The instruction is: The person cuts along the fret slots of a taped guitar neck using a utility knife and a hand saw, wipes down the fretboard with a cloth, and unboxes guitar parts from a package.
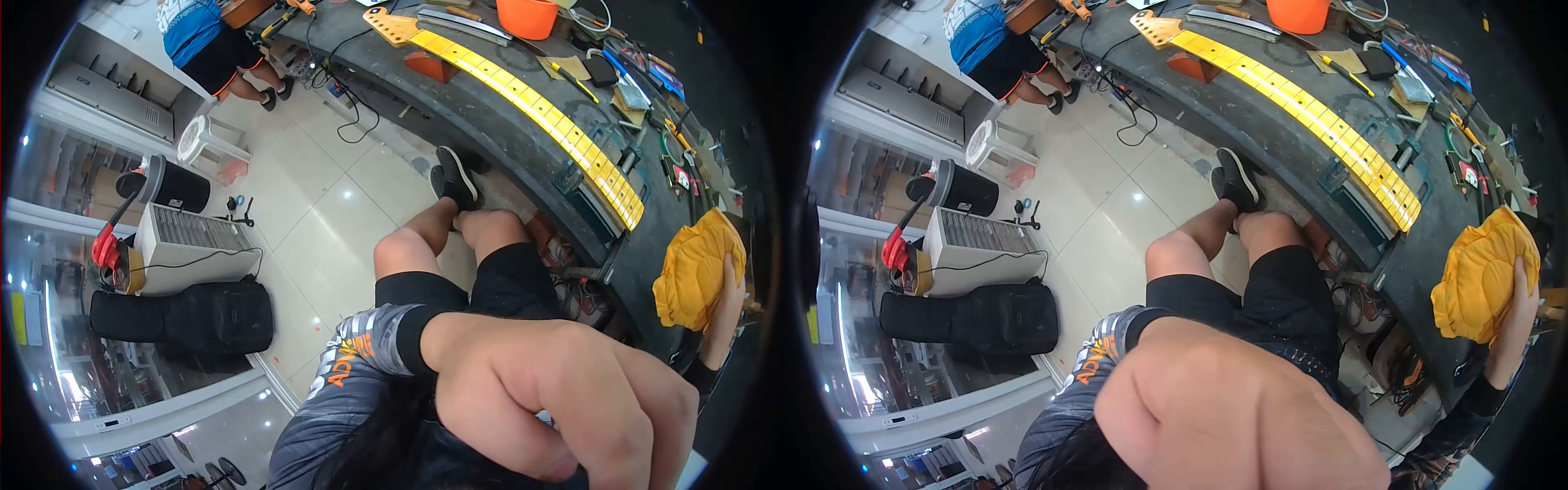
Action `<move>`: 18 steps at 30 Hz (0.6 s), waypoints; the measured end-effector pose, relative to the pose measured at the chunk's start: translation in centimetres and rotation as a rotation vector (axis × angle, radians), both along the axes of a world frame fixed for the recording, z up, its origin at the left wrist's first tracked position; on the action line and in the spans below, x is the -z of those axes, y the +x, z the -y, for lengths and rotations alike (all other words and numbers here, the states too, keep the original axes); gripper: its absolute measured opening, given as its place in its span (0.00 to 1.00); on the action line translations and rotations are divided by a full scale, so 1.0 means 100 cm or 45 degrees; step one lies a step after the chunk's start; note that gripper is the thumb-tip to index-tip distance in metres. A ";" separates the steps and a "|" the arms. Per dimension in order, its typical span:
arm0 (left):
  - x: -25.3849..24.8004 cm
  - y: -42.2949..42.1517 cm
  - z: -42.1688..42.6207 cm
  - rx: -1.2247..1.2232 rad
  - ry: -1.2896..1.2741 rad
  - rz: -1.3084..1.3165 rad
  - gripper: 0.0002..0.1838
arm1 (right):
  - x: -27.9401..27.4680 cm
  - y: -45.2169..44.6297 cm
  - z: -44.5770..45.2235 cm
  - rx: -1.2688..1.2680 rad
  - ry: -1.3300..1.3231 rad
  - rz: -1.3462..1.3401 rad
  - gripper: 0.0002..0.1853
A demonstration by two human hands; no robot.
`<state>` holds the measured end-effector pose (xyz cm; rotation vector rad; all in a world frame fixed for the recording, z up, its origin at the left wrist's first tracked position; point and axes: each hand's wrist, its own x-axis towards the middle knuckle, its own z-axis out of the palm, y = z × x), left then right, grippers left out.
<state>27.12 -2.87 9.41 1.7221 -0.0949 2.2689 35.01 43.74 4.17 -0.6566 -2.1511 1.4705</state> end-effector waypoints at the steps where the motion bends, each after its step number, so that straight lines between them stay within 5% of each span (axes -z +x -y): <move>1: 0.001 0.000 -0.002 0.009 0.000 0.007 0.15 | -0.007 0.001 0.004 -0.072 0.002 -0.040 0.26; 12: 0.005 0.003 -0.024 0.172 0.000 0.130 0.16 | -0.010 0.015 -0.028 0.075 0.095 -0.028 0.26; 17: 0.017 0.016 -0.050 -0.712 -0.054 -0.047 0.18 | -0.044 0.012 0.021 0.028 0.019 0.126 0.25; 18: 0.015 0.004 -0.040 -0.598 -0.252 -0.238 0.16 | -0.048 0.014 0.026 -0.010 -0.045 0.175 0.25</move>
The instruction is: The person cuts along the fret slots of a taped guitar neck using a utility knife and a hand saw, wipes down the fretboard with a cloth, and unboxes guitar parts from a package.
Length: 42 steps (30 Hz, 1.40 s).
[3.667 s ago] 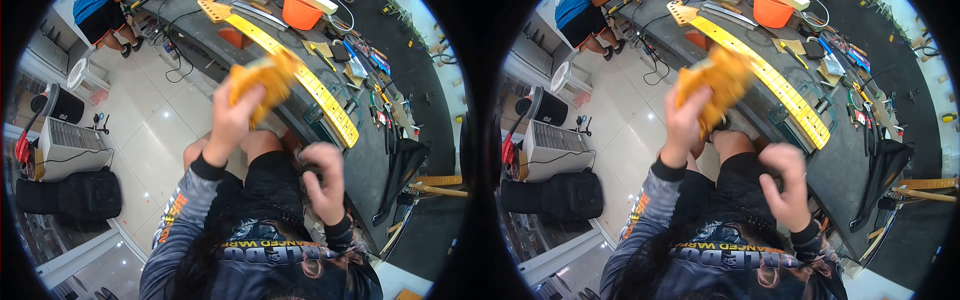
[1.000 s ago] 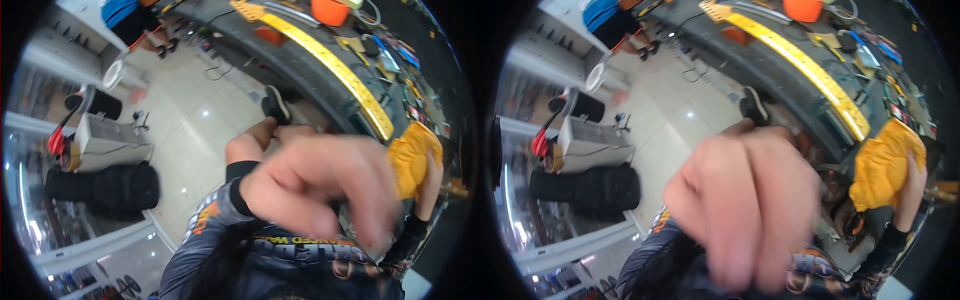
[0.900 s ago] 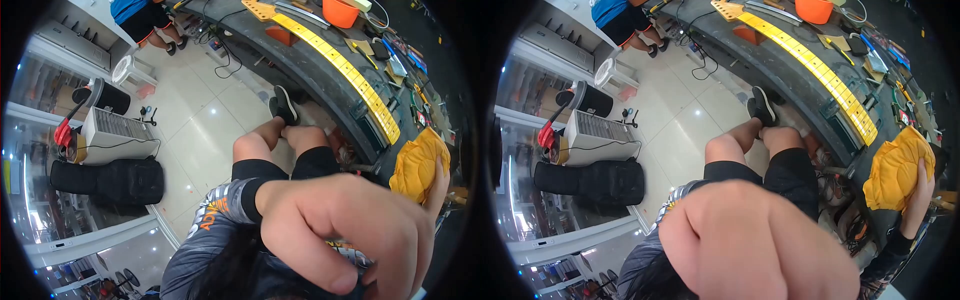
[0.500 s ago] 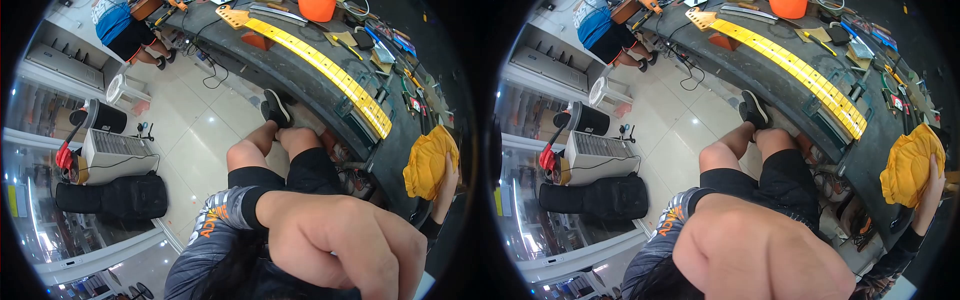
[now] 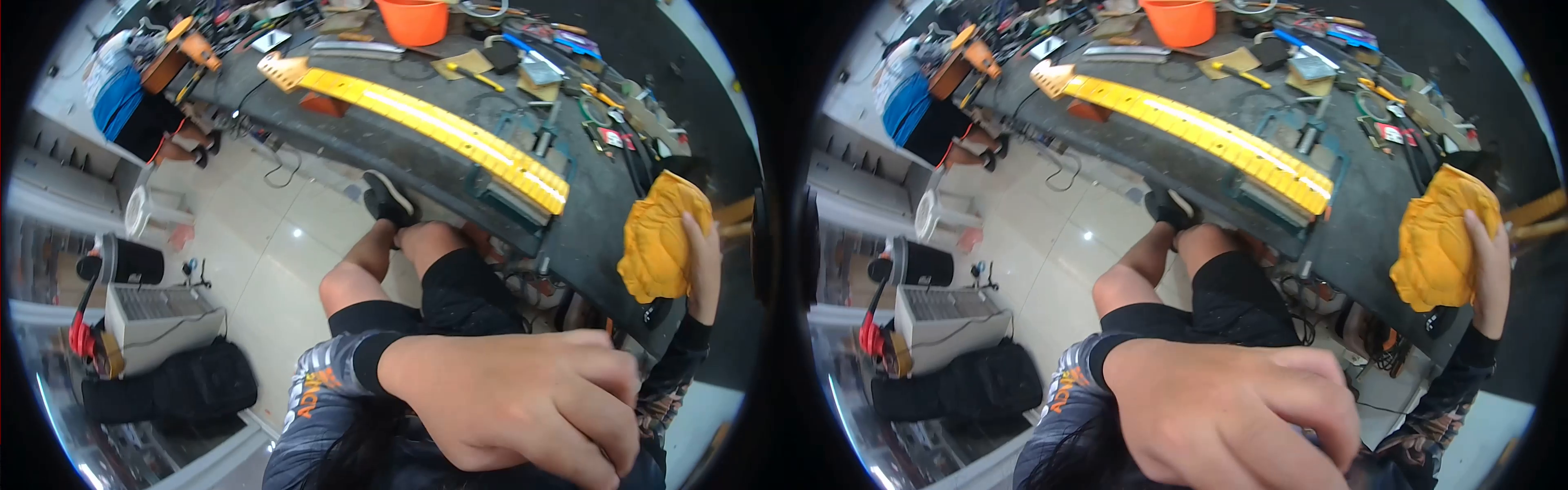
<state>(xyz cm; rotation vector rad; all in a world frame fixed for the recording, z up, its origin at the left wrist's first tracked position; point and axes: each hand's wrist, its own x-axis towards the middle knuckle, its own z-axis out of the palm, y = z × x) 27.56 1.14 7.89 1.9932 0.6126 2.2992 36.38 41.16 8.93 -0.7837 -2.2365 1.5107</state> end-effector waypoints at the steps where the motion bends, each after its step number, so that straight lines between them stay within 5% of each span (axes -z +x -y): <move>1: -0.001 -0.014 0.017 0.112 -0.234 -0.135 0.17 | -0.006 0.000 0.013 -0.107 -0.076 0.025 0.24; 4: 0.034 -0.030 0.026 -0.016 -0.686 -0.161 0.14 | -0.009 0.000 0.038 -0.355 -0.217 0.089 0.24; 6: 0.084 -0.044 0.040 -0.117 -0.997 0.090 0.04 | -0.003 -0.001 0.040 -0.420 -0.267 0.163 0.25; 10: 0.226 -0.059 0.101 -0.303 -1.583 0.707 0.06 | 0.010 -0.016 0.036 -0.496 -0.456 0.100 0.26; 12: 0.295 -0.052 0.135 -0.362 -1.714 1.069 0.08 | 0.009 -0.033 0.034 -0.527 -0.539 0.034 0.27; 16: 0.386 -0.031 0.161 -0.539 -1.883 1.162 0.12 | 0.028 -0.101 0.002 -0.403 -0.777 -0.457 0.24; 18: 0.392 -0.032 0.151 -0.602 -1.972 1.181 0.14 | 0.043 -0.144 -0.019 -0.362 -0.715 -0.701 0.26; 20: 0.389 -0.041 0.143 -0.748 -2.054 0.853 0.15 | 0.036 -0.150 -0.014 -0.103 -0.568 -0.480 0.34; 22: 0.402 -0.046 0.146 -0.771 -2.034 0.821 0.18 | 0.054 -0.150 -0.037 0.126 0.246 -0.493 0.36; 24: 0.407 -0.046 0.150 -0.762 -2.194 0.889 0.22 | 0.036 -0.122 -0.068 0.400 1.235 -0.546 0.22; 26: 0.404 -0.045 0.145 -0.774 -2.189 0.943 0.23 | 0.024 -0.096 -0.110 0.696 1.551 -0.498 0.19; 28: 0.397 -0.043 0.146 -0.838 -2.141 0.916 0.23 | 0.055 -0.085 -0.211 0.842 1.274 -0.536 0.14; 29: 0.407 -0.043 0.149 -0.851 -2.167 0.939 0.22 | 0.086 -0.081 -0.285 0.940 0.613 -0.582 0.06; 30: 0.414 -0.044 0.150 -0.867 -2.177 0.953 0.22 | 0.087 -0.054 -0.322 0.554 -0.254 -0.734 0.08; 31: 0.420 -0.044 0.150 -0.839 -2.153 0.985 0.22 | 0.082 -0.055 -0.311 0.746 -0.567 -0.813 0.05; 34: 0.410 -0.044 0.145 -0.831 -2.103 1.013 0.19 | 0.132 -0.047 -0.360 0.803 -0.240 -0.335 0.11; 36: 0.398 -0.043 0.139 -0.852 -2.138 1.007 0.17 | 0.172 -0.058 -0.394 0.708 1.174 0.429 0.23; 39: 0.401 -0.043 0.138 -0.768 -2.130 1.005 0.11 | 0.166 -0.070 -0.361 0.673 1.140 0.764 0.25; 42: 0.399 -0.040 0.135 -0.757 -2.098 1.086 0.12 | 0.183 -0.078 -0.386 0.712 0.845 0.554 0.27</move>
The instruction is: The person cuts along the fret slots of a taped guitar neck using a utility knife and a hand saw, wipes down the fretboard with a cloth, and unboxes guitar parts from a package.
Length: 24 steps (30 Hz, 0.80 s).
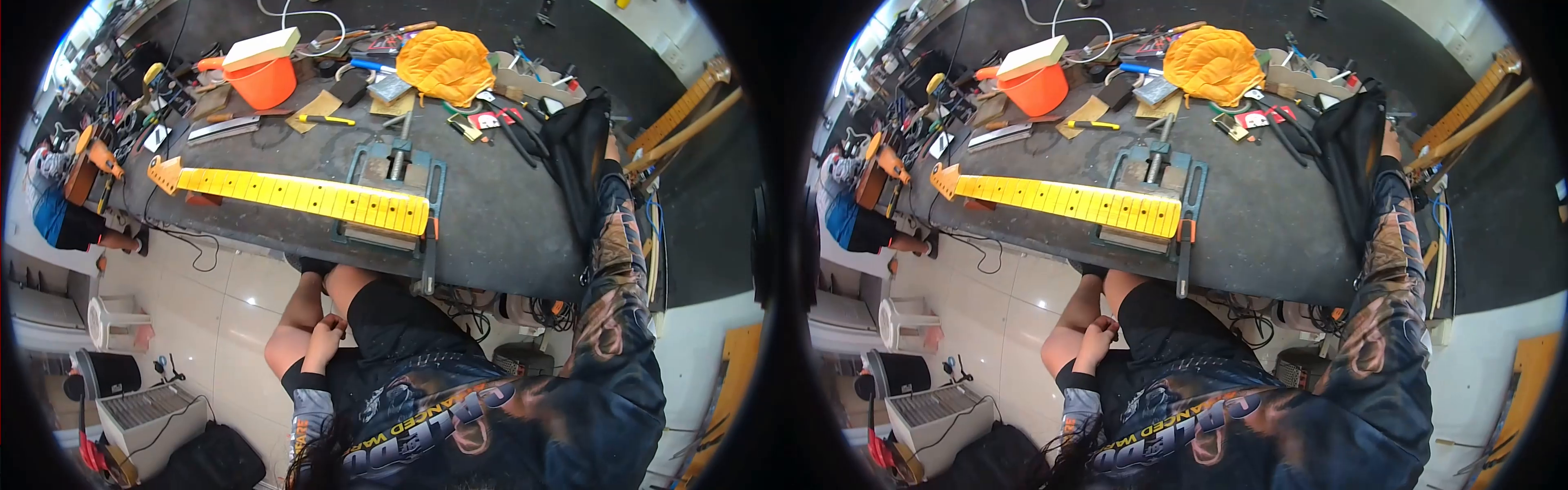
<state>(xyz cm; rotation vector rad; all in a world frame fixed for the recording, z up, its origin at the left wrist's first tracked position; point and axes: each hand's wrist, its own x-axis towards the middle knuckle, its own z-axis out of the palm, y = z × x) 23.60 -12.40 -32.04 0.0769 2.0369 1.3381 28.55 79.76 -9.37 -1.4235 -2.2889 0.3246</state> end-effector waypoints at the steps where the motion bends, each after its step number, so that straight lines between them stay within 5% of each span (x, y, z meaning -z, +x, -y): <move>1: 0.001 0.000 0.000 0.006 -0.007 0.006 0.11 | 0.005 0.000 -0.013 -0.017 -0.004 0.000 0.27; 7: 0.000 -0.001 0.001 0.027 -0.007 -0.046 0.07 | -0.034 0.007 0.024 0.059 0.226 0.147 0.30; 14: -0.007 -0.001 0.002 0.086 -0.079 -0.083 0.05 | -0.111 0.015 0.136 0.037 0.713 -0.369 0.43; 21: -0.023 0.002 -0.005 0.060 0.099 -0.149 0.06 | -0.212 0.017 0.306 -0.464 0.891 -0.904 0.45; 24: -0.067 0.006 -0.017 -0.023 0.196 -0.146 0.07 | -0.242 0.009 0.389 -0.805 0.645 -0.929 0.46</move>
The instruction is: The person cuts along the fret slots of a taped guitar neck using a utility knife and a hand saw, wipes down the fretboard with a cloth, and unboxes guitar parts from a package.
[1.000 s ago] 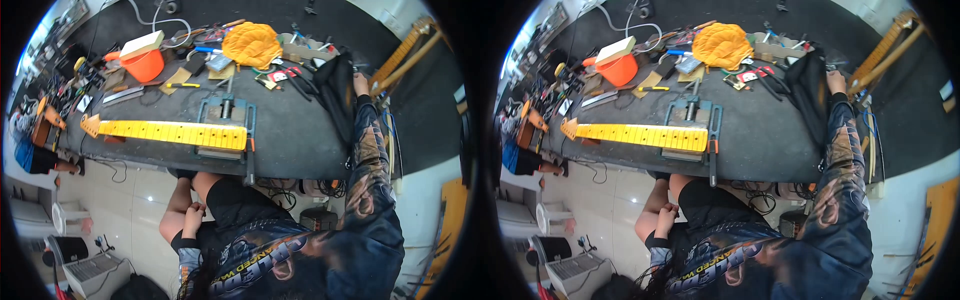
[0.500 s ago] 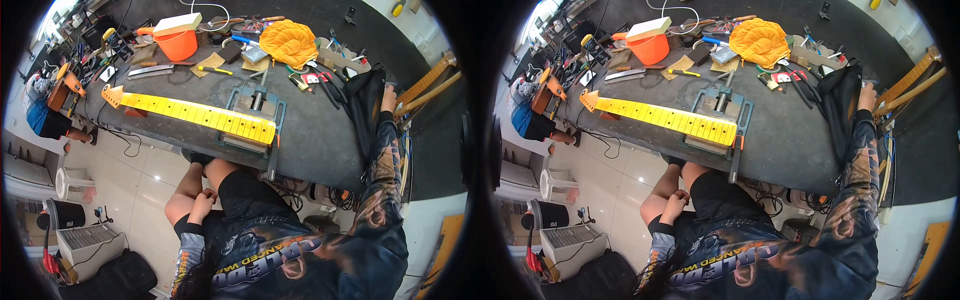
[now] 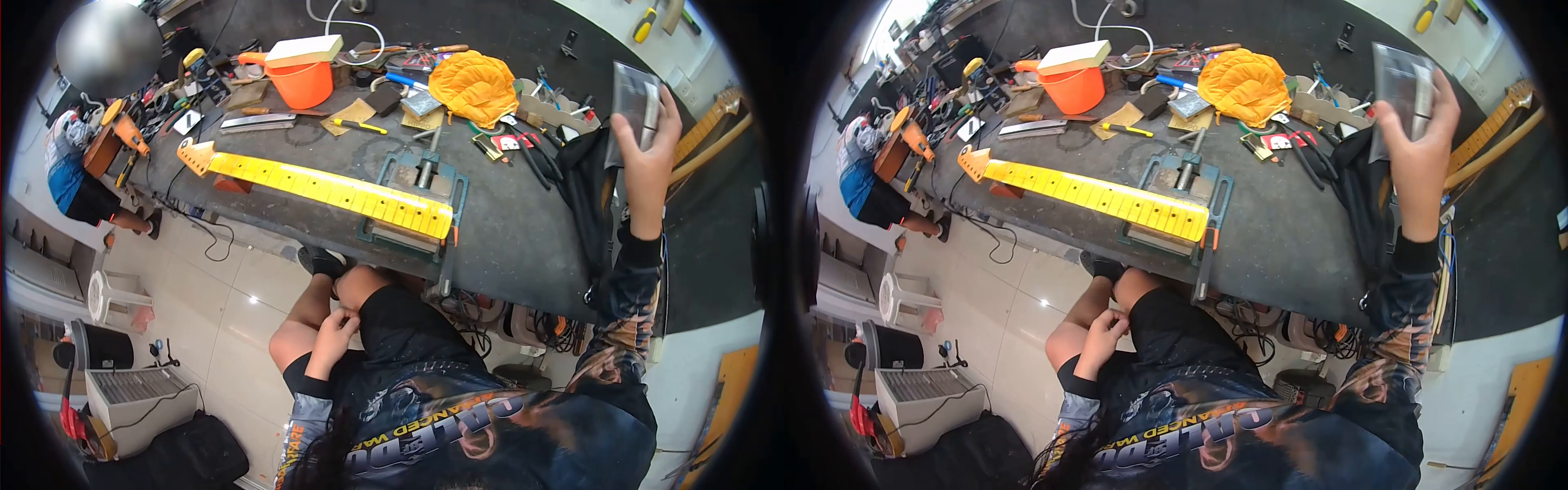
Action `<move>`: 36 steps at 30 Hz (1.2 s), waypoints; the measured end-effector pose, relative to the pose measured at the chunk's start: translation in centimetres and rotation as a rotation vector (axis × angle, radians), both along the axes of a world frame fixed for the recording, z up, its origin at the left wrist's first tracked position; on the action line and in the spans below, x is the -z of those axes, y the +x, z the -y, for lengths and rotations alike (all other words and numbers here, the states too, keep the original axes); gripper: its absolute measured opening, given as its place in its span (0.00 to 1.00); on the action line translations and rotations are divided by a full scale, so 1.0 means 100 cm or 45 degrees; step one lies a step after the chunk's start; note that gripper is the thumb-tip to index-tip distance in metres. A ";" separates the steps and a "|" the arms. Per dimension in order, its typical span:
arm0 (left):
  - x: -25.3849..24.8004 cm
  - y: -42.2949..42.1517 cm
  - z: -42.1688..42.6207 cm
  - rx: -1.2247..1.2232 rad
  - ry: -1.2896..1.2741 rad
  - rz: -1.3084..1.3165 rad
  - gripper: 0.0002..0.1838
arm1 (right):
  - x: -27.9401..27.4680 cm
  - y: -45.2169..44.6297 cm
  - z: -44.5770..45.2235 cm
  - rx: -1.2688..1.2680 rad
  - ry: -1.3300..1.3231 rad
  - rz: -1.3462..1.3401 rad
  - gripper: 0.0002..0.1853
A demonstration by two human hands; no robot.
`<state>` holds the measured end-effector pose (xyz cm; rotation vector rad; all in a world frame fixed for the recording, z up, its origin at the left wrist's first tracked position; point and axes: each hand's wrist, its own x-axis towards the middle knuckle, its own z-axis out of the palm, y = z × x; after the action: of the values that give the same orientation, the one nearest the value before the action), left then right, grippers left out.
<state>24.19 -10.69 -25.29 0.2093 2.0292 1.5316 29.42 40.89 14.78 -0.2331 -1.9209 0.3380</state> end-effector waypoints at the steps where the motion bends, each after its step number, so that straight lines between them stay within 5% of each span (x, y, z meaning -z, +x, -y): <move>1: -0.024 0.001 -0.009 0.021 0.127 -0.078 0.08 | -0.001 -0.005 0.025 -0.242 -0.116 0.078 0.47; 4: -0.117 0.010 -0.038 0.071 0.541 -0.022 0.12 | 0.004 -0.021 0.116 -0.649 -0.012 0.313 0.53; 7: -0.194 0.017 -0.043 0.273 1.114 0.269 0.36 | 0.022 -0.031 0.194 -0.920 0.431 0.466 0.58; 10: -0.211 0.011 -0.033 0.426 1.501 0.555 0.60 | 0.061 -0.038 0.267 -1.245 0.600 0.417 0.51; 11: -0.214 0.018 -0.025 0.191 1.687 0.745 0.62 | 0.077 -0.037 0.285 -1.300 0.651 0.392 0.48; 12: -0.220 0.024 -0.013 0.139 1.875 0.677 0.60 | 0.091 -0.036 0.299 -1.348 0.701 0.363 0.44; 14: -0.233 0.030 0.007 -0.163 1.626 0.650 0.54 | 0.117 -0.032 0.315 -1.473 0.727 0.385 0.38; 18: -0.212 0.031 0.037 -0.563 1.657 0.320 0.39 | 0.152 -0.028 0.334 -1.753 0.482 0.587 0.31; 24: -0.189 0.037 0.052 -0.604 1.787 0.245 0.39 | 0.159 -0.035 0.360 -1.548 0.265 0.769 0.20; 26: -0.184 0.037 0.037 -0.837 1.697 0.190 0.44 | 0.152 -0.032 0.375 -1.493 0.181 0.812 0.25; 29: -0.176 0.040 0.024 -0.888 1.658 0.095 0.35 | 0.155 -0.032 0.389 -1.329 0.061 0.875 0.48; 36: -0.173 0.038 0.030 -0.938 1.546 0.066 0.36 | 0.161 -0.048 0.383 -1.476 -0.273 0.957 0.38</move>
<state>28.00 -13.73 -8.03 -0.1550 0.8681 3.0138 24.58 2.64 -1.31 0.7700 -2.5862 1.3695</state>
